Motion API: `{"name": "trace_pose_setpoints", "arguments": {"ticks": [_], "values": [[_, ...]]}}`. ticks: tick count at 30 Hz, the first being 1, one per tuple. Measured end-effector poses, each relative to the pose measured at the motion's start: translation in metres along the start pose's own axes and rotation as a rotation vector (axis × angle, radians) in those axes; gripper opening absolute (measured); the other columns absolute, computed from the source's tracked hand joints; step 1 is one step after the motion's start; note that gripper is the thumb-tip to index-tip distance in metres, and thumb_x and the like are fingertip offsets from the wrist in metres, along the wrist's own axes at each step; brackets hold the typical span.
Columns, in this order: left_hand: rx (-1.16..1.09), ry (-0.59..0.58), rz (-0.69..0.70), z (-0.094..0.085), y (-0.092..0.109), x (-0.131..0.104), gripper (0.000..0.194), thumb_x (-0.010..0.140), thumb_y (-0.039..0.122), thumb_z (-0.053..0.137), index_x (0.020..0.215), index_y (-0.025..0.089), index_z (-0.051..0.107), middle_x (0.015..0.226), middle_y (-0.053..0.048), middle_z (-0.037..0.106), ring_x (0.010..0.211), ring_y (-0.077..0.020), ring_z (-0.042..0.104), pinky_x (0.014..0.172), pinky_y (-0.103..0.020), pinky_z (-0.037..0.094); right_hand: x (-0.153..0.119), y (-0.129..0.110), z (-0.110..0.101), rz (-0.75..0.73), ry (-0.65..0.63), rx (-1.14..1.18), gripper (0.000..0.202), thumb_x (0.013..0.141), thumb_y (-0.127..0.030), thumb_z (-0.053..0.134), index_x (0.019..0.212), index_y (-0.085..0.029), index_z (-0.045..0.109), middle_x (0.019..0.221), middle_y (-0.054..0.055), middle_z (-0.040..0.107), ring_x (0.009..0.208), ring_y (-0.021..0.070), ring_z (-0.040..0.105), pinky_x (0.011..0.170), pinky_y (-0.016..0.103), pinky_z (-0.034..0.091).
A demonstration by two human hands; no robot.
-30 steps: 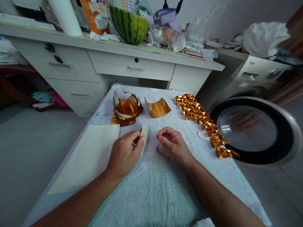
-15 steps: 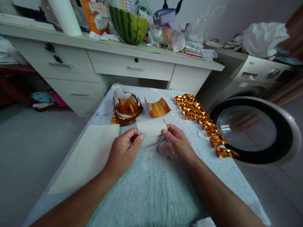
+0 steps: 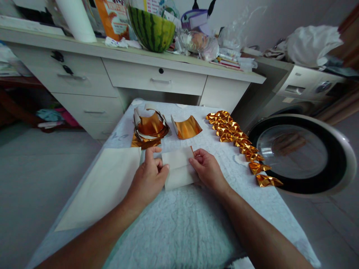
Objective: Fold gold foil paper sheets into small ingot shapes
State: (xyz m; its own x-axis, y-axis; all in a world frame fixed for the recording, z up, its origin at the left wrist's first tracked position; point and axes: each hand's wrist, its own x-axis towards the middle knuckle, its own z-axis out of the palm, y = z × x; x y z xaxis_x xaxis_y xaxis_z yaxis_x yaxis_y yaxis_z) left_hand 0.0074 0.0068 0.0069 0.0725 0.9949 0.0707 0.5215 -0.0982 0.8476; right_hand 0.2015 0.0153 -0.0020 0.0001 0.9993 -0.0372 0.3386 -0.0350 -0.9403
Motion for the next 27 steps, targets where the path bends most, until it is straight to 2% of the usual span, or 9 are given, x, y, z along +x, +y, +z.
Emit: {"name": "trace_pose_setpoints", "arguments": {"ticks": [3, 6, 8, 12, 14, 17, 22, 27], "values": [[0.165, -0.033, 0.048, 0.0001, 0.0002, -0.0005, 0.035, 0.082, 0.022, 0.049, 0.115, 0.023, 0.038, 0.057, 0.01, 0.049, 0.053, -0.0156, 0.054, 0.055, -0.025, 0.033, -0.0001, -0.0006, 0.0006, -0.037, 0.038, -0.195, 0.013, 0.08, -0.025, 0.058, 0.091, -0.024, 0.05, 0.053, -0.008, 0.053, 0.048, 0.0118, 0.048, 0.05, 0.023, 0.031], [0.318, -0.101, 0.1, -0.0002, -0.0008, -0.0007, 0.016, 0.082, 0.02, 0.048, 0.098, 0.025, 0.049, 0.057, 0.008, 0.05, 0.055, -0.0158, 0.054, 0.056, -0.025, 0.031, 0.0001, -0.002, 0.0013, -0.05, 0.057, -0.274, 0.02, 0.078, -0.022, 0.06, 0.094, -0.024, 0.047, 0.052, -0.01, 0.051, 0.048, 0.0125, 0.048, 0.052, 0.024, 0.03], [0.399, -0.145, 0.111, -0.0002, -0.001, -0.0011, 0.008, 0.083, 0.019, 0.047, 0.087, 0.024, 0.052, 0.059, 0.006, 0.052, 0.056, -0.0152, 0.054, 0.056, -0.025, 0.03, 0.0, -0.003, 0.0013, -0.061, 0.048, -0.327, 0.017, 0.078, -0.022, 0.06, 0.09, -0.024, 0.049, 0.052, -0.009, 0.051, 0.049, 0.0123, 0.047, 0.052, 0.024, 0.029], [0.504, -0.221, 0.15, 0.0, 0.0004, -0.0023, 0.011, 0.082, 0.014, 0.049, 0.079, 0.022, 0.056, 0.067, 0.003, 0.056, 0.064, -0.0152, 0.055, 0.06, -0.026, 0.033, -0.0015, -0.0052, 0.0014, -0.126, 0.022, -0.49, 0.005, 0.08, -0.018, 0.057, 0.078, -0.021, 0.054, 0.059, -0.005, 0.051, 0.055, 0.0114, 0.047, 0.056, 0.023, 0.029], [0.543, -0.198, 0.219, -0.0003, 0.0007, -0.0027, 0.013, 0.08, 0.011, 0.05, 0.079, 0.02, 0.059, 0.076, -0.001, 0.057, 0.075, -0.0177, 0.056, 0.069, -0.028, 0.038, -0.0024, -0.0055, 0.0019, -0.149, 0.012, -0.543, 0.006, 0.08, -0.017, 0.056, 0.076, -0.02, 0.056, 0.061, -0.004, 0.052, 0.058, 0.0112, 0.048, 0.058, 0.023, 0.03], [0.57, -0.103, 0.329, -0.0002, -0.001, -0.0032, 0.017, 0.079, 0.011, 0.054, 0.085, 0.02, 0.067, 0.093, -0.005, 0.056, 0.092, -0.0224, 0.052, 0.082, -0.035, 0.041, -0.0031, -0.0049, 0.0028, -0.156, -0.004, -0.582, 0.006, 0.081, -0.016, 0.055, 0.078, -0.02, 0.057, 0.062, -0.004, 0.053, 0.059, 0.0111, 0.049, 0.059, 0.023, 0.03], [0.586, -0.121, 0.448, 0.0032, -0.0037, -0.0069, 0.032, 0.082, 0.007, 0.053, 0.097, 0.028, 0.071, 0.108, -0.005, 0.057, 0.098, -0.0239, 0.046, 0.083, -0.039, 0.04, -0.0031, -0.0062, 0.0013, -0.162, -0.032, -0.599, 0.005, 0.082, -0.017, 0.055, 0.08, -0.02, 0.059, 0.063, -0.004, 0.054, 0.059, 0.0111, 0.048, 0.059, 0.023, 0.03], [0.683, -0.067, 0.51, 0.0071, -0.0041, -0.0092, 0.032, 0.083, 0.008, 0.055, 0.099, 0.031, 0.071, 0.125, -0.003, 0.056, 0.108, -0.0274, 0.043, 0.09, -0.046, 0.036, -0.0027, -0.0084, -0.0013, -0.177, -0.074, -0.554, 0.006, 0.082, -0.015, 0.055, 0.08, -0.019, 0.059, 0.061, -0.005, 0.052, 0.057, 0.0099, 0.046, 0.058, 0.022, 0.03]]}}
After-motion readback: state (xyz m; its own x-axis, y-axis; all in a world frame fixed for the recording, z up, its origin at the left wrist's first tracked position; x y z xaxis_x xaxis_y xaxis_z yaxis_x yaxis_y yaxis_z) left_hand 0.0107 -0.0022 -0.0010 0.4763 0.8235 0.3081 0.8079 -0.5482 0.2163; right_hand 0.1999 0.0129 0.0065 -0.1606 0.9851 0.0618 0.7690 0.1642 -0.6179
